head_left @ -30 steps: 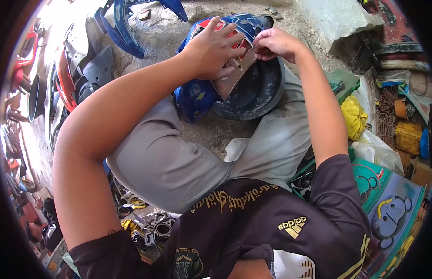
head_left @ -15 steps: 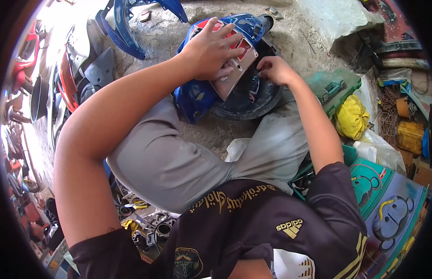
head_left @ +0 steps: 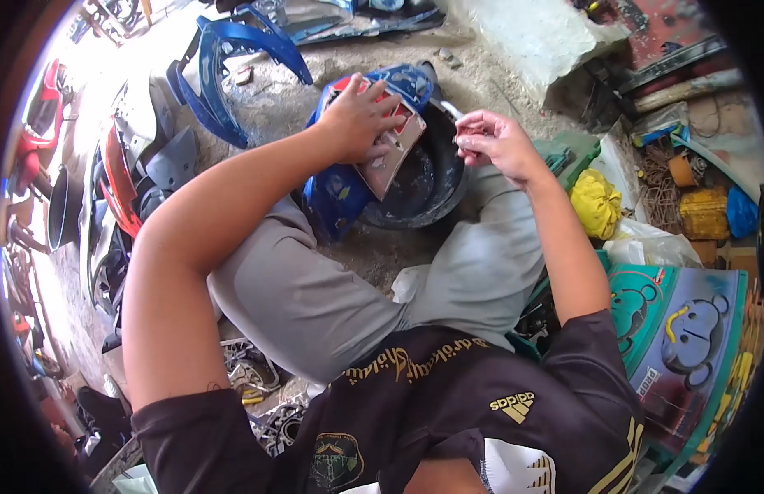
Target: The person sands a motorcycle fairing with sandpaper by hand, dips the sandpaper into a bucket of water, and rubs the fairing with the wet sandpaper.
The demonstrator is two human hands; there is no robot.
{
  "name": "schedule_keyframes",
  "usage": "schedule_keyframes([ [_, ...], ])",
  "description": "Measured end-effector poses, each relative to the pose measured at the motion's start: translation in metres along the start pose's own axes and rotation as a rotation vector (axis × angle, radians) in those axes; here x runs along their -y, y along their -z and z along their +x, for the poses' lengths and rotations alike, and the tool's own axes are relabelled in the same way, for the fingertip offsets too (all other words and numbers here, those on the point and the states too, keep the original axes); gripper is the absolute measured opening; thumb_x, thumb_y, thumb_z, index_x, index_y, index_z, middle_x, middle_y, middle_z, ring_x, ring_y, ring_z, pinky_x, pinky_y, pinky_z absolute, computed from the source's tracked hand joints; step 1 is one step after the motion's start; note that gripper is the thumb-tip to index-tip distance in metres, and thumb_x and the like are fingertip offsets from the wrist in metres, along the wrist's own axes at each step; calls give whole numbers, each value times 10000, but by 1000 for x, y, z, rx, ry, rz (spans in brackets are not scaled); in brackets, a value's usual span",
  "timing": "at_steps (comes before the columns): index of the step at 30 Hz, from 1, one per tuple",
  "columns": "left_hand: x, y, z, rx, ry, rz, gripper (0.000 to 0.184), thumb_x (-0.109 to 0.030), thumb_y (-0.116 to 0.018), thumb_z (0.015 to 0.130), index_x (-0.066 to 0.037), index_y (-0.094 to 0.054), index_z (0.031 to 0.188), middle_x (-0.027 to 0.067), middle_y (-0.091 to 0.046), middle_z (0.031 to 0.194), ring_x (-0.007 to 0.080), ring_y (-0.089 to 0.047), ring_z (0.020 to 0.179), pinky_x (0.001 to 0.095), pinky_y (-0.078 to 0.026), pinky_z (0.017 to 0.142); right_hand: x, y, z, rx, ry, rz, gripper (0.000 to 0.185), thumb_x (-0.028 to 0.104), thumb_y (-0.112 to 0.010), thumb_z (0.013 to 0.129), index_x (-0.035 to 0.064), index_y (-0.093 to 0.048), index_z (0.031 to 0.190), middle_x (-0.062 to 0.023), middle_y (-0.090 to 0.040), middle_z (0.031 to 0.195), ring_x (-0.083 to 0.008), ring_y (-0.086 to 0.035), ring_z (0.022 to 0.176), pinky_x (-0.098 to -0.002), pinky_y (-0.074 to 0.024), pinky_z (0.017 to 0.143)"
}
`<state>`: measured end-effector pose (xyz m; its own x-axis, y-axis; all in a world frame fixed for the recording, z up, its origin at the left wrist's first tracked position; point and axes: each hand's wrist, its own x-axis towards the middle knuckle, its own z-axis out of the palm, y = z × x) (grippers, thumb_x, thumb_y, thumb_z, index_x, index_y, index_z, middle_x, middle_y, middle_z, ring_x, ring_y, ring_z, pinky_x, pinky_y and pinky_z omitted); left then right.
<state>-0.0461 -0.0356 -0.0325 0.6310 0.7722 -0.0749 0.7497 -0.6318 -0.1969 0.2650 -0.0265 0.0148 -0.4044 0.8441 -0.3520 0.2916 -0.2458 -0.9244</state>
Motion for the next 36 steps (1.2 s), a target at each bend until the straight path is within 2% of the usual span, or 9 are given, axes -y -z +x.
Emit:
schedule_keyframes([
  [4, 1, 3, 8, 47, -51, 11, 704, -639, -676, 1005, -279, -617, 1607, 52, -466, 1764, 380, -352, 1655, 703, -238, 1320, 33, 5, -14, 21, 55, -123, 302, -3, -802, 997, 16, -752, 1294, -47, -742, 1068, -129, -746, 891, -299, -651, 790],
  [9, 1, 8, 17, 76, -71, 22, 683, -656, -687, 985, -312, -659, 1574, 43, -525, 1722, 334, -399, 1626, 729, -257, 1305, 93, 22, -23, 106, 148, -225, 502, -37, -843, 937, -53, -702, 1419, -93, -772, 1283, -163, -720, 1199, -333, -589, 1085],
  [12, 0, 6, 21, 98, -71, 40, 687, -662, -667, 993, -314, -652, 1585, 44, -518, 1729, 336, -409, 1619, 728, -255, 1309, 117, 30, -20, 153, 225, -305, 519, -29, -857, 928, -55, -698, 1421, -87, -759, 1314, -156, -708, 1222, -327, -588, 1089],
  [13, -2, 5, 21, 94, -70, 35, 690, -664, -660, 996, -312, -649, 1589, 44, -511, 1736, 338, -405, 1624, 728, -255, 1309, 118, 29, -19, 148, 304, -330, 452, 44, -842, 979, -59, -709, 1399, -82, -781, 1204, -147, -729, 1072, -316, -611, 989],
  [16, -1, 9, 20, 102, -65, 35, 699, -665, -642, 1004, -307, -636, 1604, 44, -487, 1756, 343, -389, 1639, 727, -256, 1308, 132, 19, -24, 126, 211, -486, 320, 154, -785, 1057, -29, -758, 1318, -65, -794, 1027, -139, -713, 883, -309, -601, 838],
  [17, -2, 10, 19, 111, -61, 36, 703, -665, -637, 1007, -305, -629, 1612, 44, -479, 1762, 343, -382, 1644, 726, -257, 1307, 121, 19, -18, 104, 275, -588, 278, 247, -734, 1103, 3, -795, 1220, -46, -776, 880, -125, -678, 766, -306, -561, 739],
  [21, -3, 10, 19, 110, -55, 59, 715, -669, -625, 1015, -305, -608, 1631, 45, -461, 1775, 350, -370, 1652, 722, -258, 1303, 80, 15, 4, 132, 364, -606, 226, 226, -738, 1096, 7, -784, 1116, -37, -769, 872, -98, -696, 790, -287, -567, 744],
  [25, -3, 13, 19, 124, -47, 45, 711, -672, -624, 1014, -318, -603, 1631, 49, -459, 1778, 363, -373, 1648, 721, -251, 1303, 68, 34, 37, 265, 148, -373, 138, 131, -788, 1059, 21, -770, 1140, -55, -783, 962, -115, -739, 847, -303, -623, 763],
  [36, 3, -3, 2, -14, -11, 8, 695, -630, -666, 1006, -329, -605, 1630, 63, -450, 1788, 379, -373, 1650, 707, -236, 1312, 25, 53, 74, 191, 172, -302, 223, 8, -855, 919, 6, -793, 1133, -39, -759, 992, -134, -718, 926, -290, -598, 894],
])
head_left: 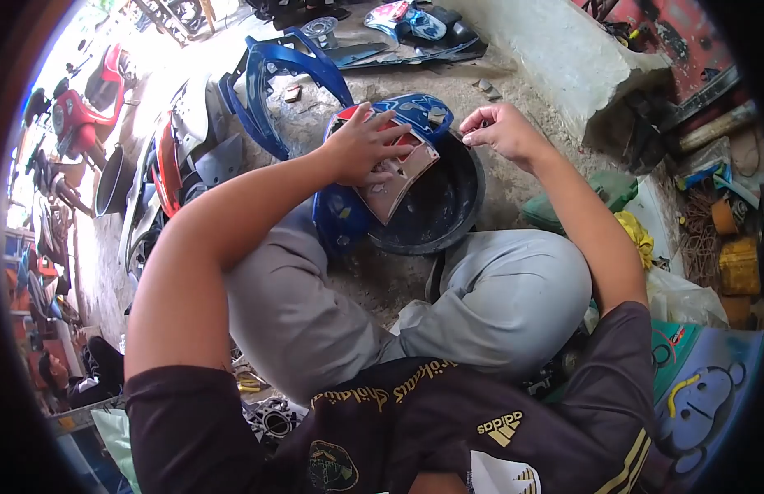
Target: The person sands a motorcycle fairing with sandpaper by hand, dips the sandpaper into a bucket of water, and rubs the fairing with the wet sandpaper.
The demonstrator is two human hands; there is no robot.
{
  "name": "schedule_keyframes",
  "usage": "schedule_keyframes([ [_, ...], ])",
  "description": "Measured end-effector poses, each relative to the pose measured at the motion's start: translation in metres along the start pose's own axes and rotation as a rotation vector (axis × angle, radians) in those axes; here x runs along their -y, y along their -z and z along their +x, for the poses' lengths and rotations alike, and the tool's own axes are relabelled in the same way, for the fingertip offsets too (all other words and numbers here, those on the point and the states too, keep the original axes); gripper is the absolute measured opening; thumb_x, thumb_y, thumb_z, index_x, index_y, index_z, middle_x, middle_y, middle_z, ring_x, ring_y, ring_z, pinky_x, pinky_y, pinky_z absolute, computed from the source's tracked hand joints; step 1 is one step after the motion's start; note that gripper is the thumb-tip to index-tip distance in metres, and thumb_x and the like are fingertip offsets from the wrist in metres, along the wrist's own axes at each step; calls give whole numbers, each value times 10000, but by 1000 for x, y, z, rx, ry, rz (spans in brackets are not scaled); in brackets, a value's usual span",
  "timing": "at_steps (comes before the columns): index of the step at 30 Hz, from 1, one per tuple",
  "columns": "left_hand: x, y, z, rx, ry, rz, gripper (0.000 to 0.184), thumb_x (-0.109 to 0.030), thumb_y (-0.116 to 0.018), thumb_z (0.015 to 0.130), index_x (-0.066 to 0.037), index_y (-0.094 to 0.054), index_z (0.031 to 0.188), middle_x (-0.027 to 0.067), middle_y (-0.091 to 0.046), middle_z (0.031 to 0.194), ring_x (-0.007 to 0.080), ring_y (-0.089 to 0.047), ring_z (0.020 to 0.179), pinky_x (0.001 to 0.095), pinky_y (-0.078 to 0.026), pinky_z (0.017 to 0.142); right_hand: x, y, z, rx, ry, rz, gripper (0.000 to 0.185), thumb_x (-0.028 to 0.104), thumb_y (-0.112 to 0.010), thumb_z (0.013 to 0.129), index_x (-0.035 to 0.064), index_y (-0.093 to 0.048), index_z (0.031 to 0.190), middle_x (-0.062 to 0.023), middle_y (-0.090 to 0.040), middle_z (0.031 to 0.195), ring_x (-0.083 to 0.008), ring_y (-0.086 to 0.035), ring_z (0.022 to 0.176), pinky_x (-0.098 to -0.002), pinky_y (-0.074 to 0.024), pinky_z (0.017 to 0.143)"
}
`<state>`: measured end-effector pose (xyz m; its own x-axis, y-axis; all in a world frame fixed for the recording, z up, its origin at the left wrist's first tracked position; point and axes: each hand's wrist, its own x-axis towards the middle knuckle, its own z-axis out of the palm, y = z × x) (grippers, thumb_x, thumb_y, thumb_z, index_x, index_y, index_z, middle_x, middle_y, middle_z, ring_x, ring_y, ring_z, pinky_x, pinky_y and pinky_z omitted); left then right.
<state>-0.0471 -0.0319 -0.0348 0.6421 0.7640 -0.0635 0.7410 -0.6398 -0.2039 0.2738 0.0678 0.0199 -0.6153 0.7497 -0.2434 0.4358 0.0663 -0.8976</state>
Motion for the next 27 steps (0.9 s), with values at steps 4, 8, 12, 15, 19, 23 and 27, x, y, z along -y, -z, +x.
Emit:
schedule_keyframes([
  [4, -1, 1, 1, -16, -14, -8, 677, -609, -692, 997, -308, -630, 1601, 64, -475, 1770, 379, -379, 1647, 717, -245, 1304, -1, -1, -23, -149, -25, 157, 251, -5, -858, 916, 0, -776, 1154, -34, -760, 992, -117, -706, 907, -281, -596, 861],
  [8, -4, -18, -7, -102, -6, -23, 654, -583, -718, 983, -293, -654, 1566, 65, -509, 1745, 387, -387, 1641, 724, -261, 1295, -63, -10, -6, -257, 69, 105, 261, 45, -917, 868, 37, -793, 1098, -12, -764, 959, -91, -680, 865, -274, -551, 772],
  [12, 1, -6, 0, -103, -21, -45, 654, -578, -739, 966, -279, -673, 1543, 54, -525, 1731, 383, -407, 1625, 710, -272, 1290, -88, -47, 20, -278, 46, 87, 307, 143, -948, 883, 35, -799, 1129, 5, -765, 931, -75, -664, 858, -283, -551, 791],
  [15, -1, -2, 0, -104, 0, -79, 667, -555, -791, 919, -290, -686, 1522, 40, -539, 1719, 362, -422, 1619, 690, -281, 1285, -101, -81, 42, -355, 234, 22, 267, 112, -890, 919, 24, -788, 1150, -71, -799, 1109, -169, -747, 956, -329, -592, 876],
  [19, -1, -2, -2, -136, 53, -168, 708, -506, -867, 840, -289, -701, 1493, 30, -561, 1699, 347, -455, 1599, 675, -303, 1264, -116, -100, 48, -406, 540, -222, 259, 51, -854, 913, 16, -775, 1157, -140, -775, 1144, -342, -770, 1032, -409, -620, 903],
  [23, -1, -2, -2, -109, 56, -184, 720, -506, -862, 840, -293, -695, 1508, 34, -546, 1719, 351, -465, 1599, 683, -302, 1257, -115, -106, 45, -419, 659, -275, 218, 10, -847, 907, 11, -764, 1109, -159, -777, 1083, -372, -773, 996, -429, -634, 875],
  [27, -2, -3, 0, -95, 48, -162, 698, -504, -847, 862, -294, -696, 1510, 33, -530, 1738, 354, -453, 1614, 694, -302, 1253, -134, -111, 48, -488, 652, -282, 236, -31, -834, 897, 12, -764, 1118, -157, -774, 1076, -364, -774, 967, -427, -640, 839],
])
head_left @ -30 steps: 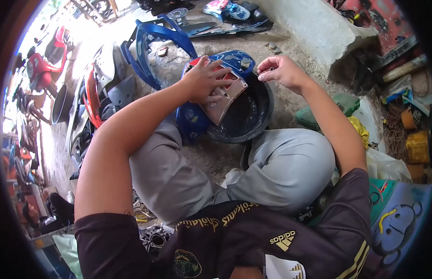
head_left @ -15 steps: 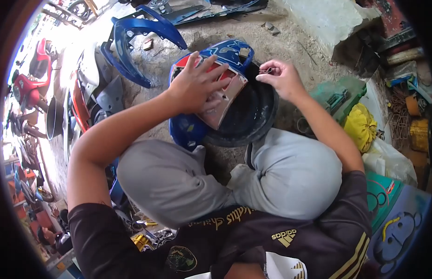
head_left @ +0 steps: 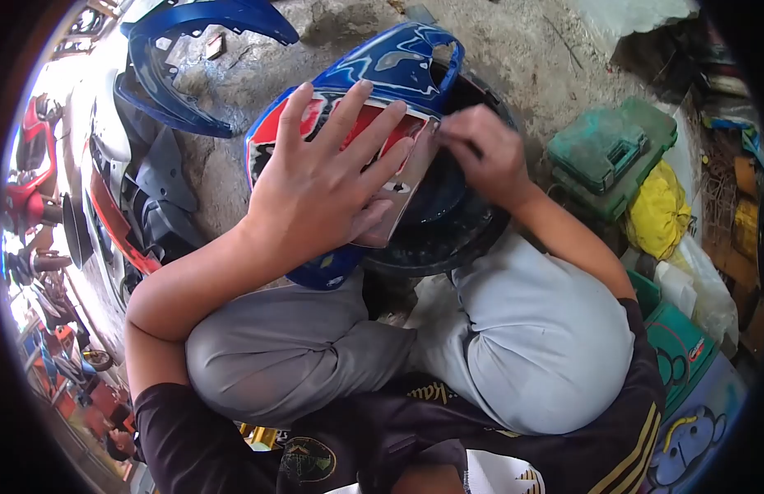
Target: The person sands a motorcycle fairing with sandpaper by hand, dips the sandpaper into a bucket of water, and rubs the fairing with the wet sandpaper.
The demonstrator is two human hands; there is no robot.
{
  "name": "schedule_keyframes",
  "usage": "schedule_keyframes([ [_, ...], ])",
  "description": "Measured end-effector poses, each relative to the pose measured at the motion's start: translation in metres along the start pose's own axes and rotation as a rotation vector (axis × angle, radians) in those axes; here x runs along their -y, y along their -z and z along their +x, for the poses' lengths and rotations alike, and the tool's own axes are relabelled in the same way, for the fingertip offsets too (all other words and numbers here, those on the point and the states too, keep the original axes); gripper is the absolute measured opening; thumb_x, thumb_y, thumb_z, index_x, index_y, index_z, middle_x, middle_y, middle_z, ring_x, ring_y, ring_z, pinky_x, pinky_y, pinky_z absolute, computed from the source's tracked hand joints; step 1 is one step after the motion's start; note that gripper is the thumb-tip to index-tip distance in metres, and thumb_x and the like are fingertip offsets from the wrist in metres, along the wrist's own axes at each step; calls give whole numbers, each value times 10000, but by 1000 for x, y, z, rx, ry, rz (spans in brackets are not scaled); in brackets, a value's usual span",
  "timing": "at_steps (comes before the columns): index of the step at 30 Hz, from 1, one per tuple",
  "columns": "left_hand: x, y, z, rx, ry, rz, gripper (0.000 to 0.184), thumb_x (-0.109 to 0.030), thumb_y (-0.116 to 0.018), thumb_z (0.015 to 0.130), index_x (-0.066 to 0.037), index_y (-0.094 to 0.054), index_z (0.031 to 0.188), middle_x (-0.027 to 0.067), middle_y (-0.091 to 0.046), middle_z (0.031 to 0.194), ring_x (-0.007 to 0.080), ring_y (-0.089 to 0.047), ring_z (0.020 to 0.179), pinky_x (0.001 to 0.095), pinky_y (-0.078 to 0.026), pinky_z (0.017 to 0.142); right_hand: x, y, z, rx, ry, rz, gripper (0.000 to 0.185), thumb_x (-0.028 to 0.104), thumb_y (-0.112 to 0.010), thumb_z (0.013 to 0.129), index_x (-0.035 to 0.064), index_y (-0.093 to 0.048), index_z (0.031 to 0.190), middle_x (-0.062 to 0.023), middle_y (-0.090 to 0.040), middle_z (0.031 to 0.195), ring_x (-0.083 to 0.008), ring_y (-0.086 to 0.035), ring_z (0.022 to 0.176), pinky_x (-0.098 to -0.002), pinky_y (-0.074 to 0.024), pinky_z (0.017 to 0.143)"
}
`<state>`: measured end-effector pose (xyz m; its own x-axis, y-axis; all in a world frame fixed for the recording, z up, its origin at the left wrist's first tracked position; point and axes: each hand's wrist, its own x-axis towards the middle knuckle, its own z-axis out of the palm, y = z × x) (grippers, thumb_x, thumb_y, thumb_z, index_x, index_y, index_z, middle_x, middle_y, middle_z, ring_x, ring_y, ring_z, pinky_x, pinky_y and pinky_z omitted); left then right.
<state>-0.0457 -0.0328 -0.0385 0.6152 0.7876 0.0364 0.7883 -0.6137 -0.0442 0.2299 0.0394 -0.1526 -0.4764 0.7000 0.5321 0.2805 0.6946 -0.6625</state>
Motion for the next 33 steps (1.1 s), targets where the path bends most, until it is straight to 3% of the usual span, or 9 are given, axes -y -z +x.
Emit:
schedule_keyframes([
  [5, 0, -1, -1, 13, 1, 19, 692, -507, -842, 872, -297, -693, 1515, 28, -523, 1745, 361, -452, 1617, 701, -300, 1255, 18, 6, -9, 102, 44, 38, 262, -87, -806, 898, 10, -774, 1139, -167, -793, 1128, -341, -792, 1042, -408, -652, 891],
  [7, -1, -1, 0, 12, -2, 19, 693, -507, -843, 869, -301, -695, 1514, 26, -527, 1743, 361, -455, 1617, 703, -301, 1255, -3, 9, -9, 42, -49, -62, 298, -97, -813, 879, 22, -781, 1150, -174, -792, 1184, -345, -800, 1060, -416, -660, 892],
  [15, -4, 0, 0, 16, 16, 24, 716, -494, -866, 838, -317, -701, 1513, 11, -548, 1727, 349, -463, 1614, 699, -300, 1264, -7, 6, 2, 2, -31, -22, 255, -39, -806, 894, 40, -779, 1135, -141, -793, 1103, -319, -802, 1005, -411, -672, 854],
  [19, -3, 1, -1, 5, 32, 2, 722, -476, -892, 813, -320, -716, 1495, 3, -561, 1717, 344, -475, 1605, 687, -300, 1274, 0, 3, -1, 31, 170, 32, 219, -33, -794, 897, 64, -797, 1093, -111, -796, 1033, -327, -779, 913, -403, -650, 787],
  [21, -3, 0, -1, -4, 30, -13, 719, -471, -902, 803, -321, -724, 1483, 0, -567, 1712, 344, -482, 1600, 682, -301, 1277, -13, 3, 4, -67, 67, -72, 208, -27, -810, 872, 59, -772, 1057, -88, -791, 996, -316, -766, 877, -415, -642, 755],
  [26, 2, 0, 0, -23, 42, -24, 713, -472, -912, 789, -322, -735, 1464, -5, -583, 1698, 346, -501, 1586, 675, -304, 1280, -2, -1, -2, 22, 183, -22, 204, -39, -812, 878, 57, -788, 1057, -125, -797, 1020, -324, -777, 890, -417, -652, 774],
  [27, 2, 0, -2, -26, 40, -24, 717, -471, -916, 784, -323, -736, 1462, -6, -585, 1696, 344, -503, 1584, 672, -305, 1281, -10, -2, 2, -70, 97, -45, 184, -33, -804, 891, 47, -786, 1056, -127, -791, 1014, -321, -769, 885, -419, -654, 781],
  [32, 4, -2, -3, -40, 41, -34, 741, -464, -932, 759, -331, -739, 1462, -11, -591, 1691, 337, -513, 1576, 662, -306, 1283, 5, -5, 0, 28, 220, 54, 195, -38, -814, 891, 38, -789, 1069, -139, -780, 1004, -336, -763, 896, -408, -642, 777],
  [33, 4, -2, -4, -41, 39, -31, 743, -466, -933, 758, -334, -738, 1463, -11, -593, 1688, 337, -514, 1575, 660, -305, 1284, -2, -4, 1, -11, 143, 29, 185, -37, -807, 899, 39, -787, 1067, -137, -774, 997, -335, -761, 896, -412, -642, 776],
])
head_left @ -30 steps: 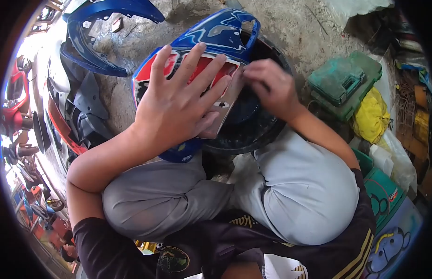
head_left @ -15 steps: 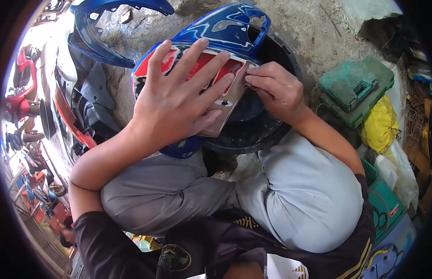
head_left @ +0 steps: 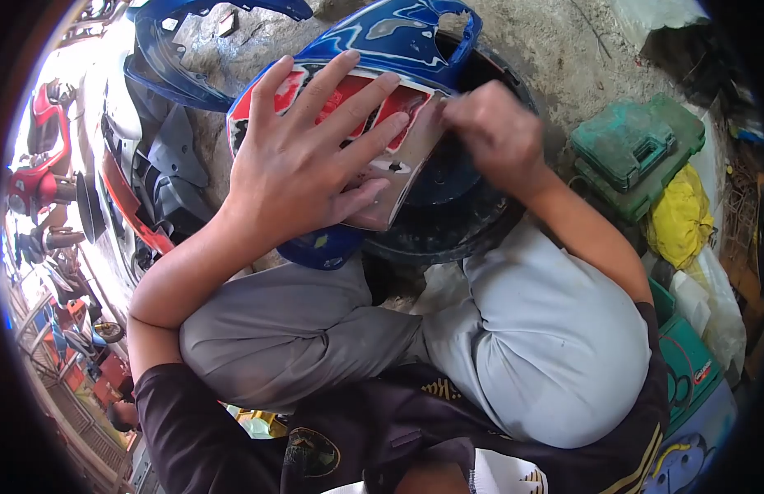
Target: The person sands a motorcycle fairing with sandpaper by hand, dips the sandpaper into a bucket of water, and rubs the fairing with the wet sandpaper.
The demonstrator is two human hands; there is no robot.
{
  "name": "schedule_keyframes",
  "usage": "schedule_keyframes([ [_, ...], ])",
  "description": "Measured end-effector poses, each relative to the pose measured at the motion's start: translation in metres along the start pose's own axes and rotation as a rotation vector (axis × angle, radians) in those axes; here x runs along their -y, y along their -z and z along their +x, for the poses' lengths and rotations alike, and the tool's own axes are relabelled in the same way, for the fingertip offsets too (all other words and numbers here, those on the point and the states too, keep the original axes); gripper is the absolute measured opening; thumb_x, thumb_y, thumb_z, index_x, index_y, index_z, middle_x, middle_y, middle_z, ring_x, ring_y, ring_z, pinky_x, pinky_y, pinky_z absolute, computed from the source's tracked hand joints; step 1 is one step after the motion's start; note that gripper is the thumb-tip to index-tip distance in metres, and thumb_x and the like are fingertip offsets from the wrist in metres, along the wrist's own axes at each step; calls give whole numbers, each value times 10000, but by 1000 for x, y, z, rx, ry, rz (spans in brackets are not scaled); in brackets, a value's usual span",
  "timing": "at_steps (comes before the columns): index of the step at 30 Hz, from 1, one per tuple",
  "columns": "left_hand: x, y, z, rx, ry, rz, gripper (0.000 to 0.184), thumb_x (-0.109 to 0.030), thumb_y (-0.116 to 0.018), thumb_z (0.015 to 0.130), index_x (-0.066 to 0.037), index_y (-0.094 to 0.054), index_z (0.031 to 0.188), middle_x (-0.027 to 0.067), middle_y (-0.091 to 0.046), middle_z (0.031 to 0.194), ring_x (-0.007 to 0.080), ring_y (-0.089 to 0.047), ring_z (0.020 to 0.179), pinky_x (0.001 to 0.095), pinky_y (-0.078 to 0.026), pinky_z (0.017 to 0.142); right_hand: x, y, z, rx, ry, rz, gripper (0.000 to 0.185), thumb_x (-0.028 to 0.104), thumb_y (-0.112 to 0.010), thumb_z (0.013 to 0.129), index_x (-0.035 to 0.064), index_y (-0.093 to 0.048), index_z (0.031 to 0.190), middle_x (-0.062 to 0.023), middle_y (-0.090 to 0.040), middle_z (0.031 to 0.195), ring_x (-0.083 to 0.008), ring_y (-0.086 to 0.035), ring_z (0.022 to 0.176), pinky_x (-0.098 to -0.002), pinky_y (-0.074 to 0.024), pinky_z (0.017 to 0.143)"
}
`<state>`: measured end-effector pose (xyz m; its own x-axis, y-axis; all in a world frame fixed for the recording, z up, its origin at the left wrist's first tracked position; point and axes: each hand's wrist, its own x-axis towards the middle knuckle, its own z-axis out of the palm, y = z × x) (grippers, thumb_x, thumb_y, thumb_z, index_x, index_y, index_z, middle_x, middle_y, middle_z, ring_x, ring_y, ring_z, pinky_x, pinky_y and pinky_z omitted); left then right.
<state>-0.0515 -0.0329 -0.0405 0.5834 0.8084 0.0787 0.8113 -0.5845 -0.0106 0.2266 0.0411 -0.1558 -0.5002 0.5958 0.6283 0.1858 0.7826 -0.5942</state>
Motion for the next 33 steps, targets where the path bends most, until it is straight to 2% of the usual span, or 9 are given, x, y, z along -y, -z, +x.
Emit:
schedule_keyframes([
  [2, 0, -1, 0, -11, 1, 0, 746, -469, -933, 758, -338, -737, 1466, -13, -598, 1684, 336, -517, 1573, 658, -302, 1286, -11, 2, 2, -69, -148, -60, 166, -34, -793, 914, 41, -782, 1062, -134, -761, 983, -332, -758, 895, -419, -641, 772],
  [6, 6, -2, -3, -8, -3, -19, 741, -484, -927, 760, -349, -743, 1464, -16, -598, 1686, 339, -516, 1572, 659, -302, 1285, 11, -3, -2, 44, 60, 50, 199, -29, -800, 914, 51, -782, 1095, -144, -759, 1003, -348, -758, 900, -418, -625, 764],
  [9, 8, -2, -4, -14, 0, -25, 732, -502, -918, 765, -357, -749, 1462, -16, -598, 1688, 338, -513, 1576, 656, -301, 1286, -6, 3, 4, -41, -121, -46, 183, -34, -789, 920, 37, -779, 1089, -144, -745, 991, -349, -754, 906, -435, -624, 772],
  [13, 15, -3, -9, -22, -5, -29, 729, -534, -900, 776, -364, -750, 1468, -12, -606, 1682, 333, -503, 1585, 651, -296, 1290, 9, -2, 1, 60, 66, 16, 205, -49, -780, 910, 39, -782, 1095, -132, -740, 1012, -345, -742, 886, -435, -627, 771],
  [16, 17, -5, -12, -18, -6, -27, 740, -559, -888, 781, -369, -743, 1481, -9, -596, 1692, 331, -490, 1594, 647, -279, 1300, -5, 3, 2, -14, -95, -92, 228, -38, -773, 903, 53, -782, 1111, -120, -749, 1034, -346, -744, 912, -443, -634, 784],
  [19, 15, -5, -8, 10, 5, -21, 789, -580, -880, 783, -364, -710, 1523, -12, -558, 1724, 329, -471, 1603, 647, -251, 1312, 20, -1, -5, 123, 93, 29, 215, -3, -792, 927, 49, -765, 1134, -135, -760, 1058, -357, -753, 958, -440, -635, 812],
  [22, 10, -3, -5, 38, 56, -23, 867, -599, -876, 781, -348, -657, 1581, -13, -519, 1752, 326, -454, 1610, 648, -229, 1320, -2, 5, 2, 33, -85, -52, 249, -12, -797, 911, 57, -779, 1149, -127, -759, 1097, -360, -755, 1007, -445, -640, 854],
  [23, 6, -2, -4, 45, 83, -26, 896, -606, -874, 779, -341, -637, 1601, -13, -507, 1759, 325, -448, 1612, 649, -222, 1322, -1, 6, 7, 32, -15, -89, 319, -97, -819, 868, 7, -766, 1165, -176, -761, 1103, -357, -769, 958, -414, -648, 827],
  [33, -10, -5, 7, 64, 133, 52, 936, -624, -890, 784, -327, -616, 1628, -9, -541, 1720, 302, -455, 1605, 632, -205, 1328, 18, 1, 2, 155, 177, -17, 284, -90, -778, 915, -1, -749, 1183, -195, -777, 1141, -369, -778, 939, -418, -662, 809],
])
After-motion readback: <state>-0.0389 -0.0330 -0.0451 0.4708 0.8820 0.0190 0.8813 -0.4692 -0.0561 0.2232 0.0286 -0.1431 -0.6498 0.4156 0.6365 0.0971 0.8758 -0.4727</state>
